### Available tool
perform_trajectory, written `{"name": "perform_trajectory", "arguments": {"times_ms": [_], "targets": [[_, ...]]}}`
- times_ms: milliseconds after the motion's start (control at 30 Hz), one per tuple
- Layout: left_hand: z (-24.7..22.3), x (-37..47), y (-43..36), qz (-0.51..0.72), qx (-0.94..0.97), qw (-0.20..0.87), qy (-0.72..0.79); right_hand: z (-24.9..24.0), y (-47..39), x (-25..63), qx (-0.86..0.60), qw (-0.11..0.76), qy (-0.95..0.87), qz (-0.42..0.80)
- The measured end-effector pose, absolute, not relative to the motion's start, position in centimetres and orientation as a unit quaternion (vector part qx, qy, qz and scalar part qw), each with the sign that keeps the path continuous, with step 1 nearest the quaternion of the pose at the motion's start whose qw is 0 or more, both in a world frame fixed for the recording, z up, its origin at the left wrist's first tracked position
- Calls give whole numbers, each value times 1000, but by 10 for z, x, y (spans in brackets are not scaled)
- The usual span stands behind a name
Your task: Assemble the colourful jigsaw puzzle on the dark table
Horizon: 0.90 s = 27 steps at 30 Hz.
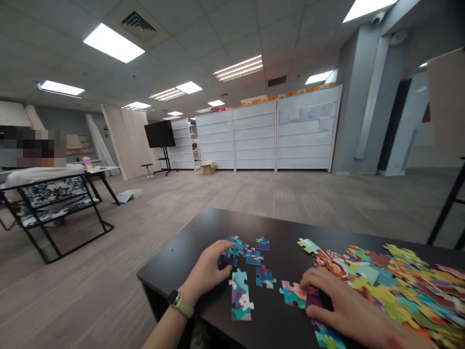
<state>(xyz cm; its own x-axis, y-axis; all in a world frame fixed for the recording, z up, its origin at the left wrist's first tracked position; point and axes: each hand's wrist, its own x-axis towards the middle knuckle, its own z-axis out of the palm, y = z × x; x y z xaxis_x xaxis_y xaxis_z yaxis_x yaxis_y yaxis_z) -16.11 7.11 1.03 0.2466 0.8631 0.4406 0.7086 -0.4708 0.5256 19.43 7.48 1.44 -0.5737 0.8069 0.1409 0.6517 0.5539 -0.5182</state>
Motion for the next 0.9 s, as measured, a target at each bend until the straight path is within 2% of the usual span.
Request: {"name": "perform_trajectory", "arguments": {"times_ms": [167, 333, 567, 767, 900], "targets": [[15, -141, 67, 394, 785, 109, 466, 20, 72, 193, -424, 185, -862, 208], [17, -109, 59, 384, 801, 117, 444, 24, 67, 192, -422, 180, -866, 199], [17, -62, 39, 304, 866, 133, 374, 29, 60, 186, -379, 294, -853, 209], [18, -44, 36, 283, 884, 151, 340, 32, 57, 178, -388, 276, -833, 283], [18, -40, 35, 289, 881, 163, 337, 27, 59, 179, -379, 286, -832, 286]]}}
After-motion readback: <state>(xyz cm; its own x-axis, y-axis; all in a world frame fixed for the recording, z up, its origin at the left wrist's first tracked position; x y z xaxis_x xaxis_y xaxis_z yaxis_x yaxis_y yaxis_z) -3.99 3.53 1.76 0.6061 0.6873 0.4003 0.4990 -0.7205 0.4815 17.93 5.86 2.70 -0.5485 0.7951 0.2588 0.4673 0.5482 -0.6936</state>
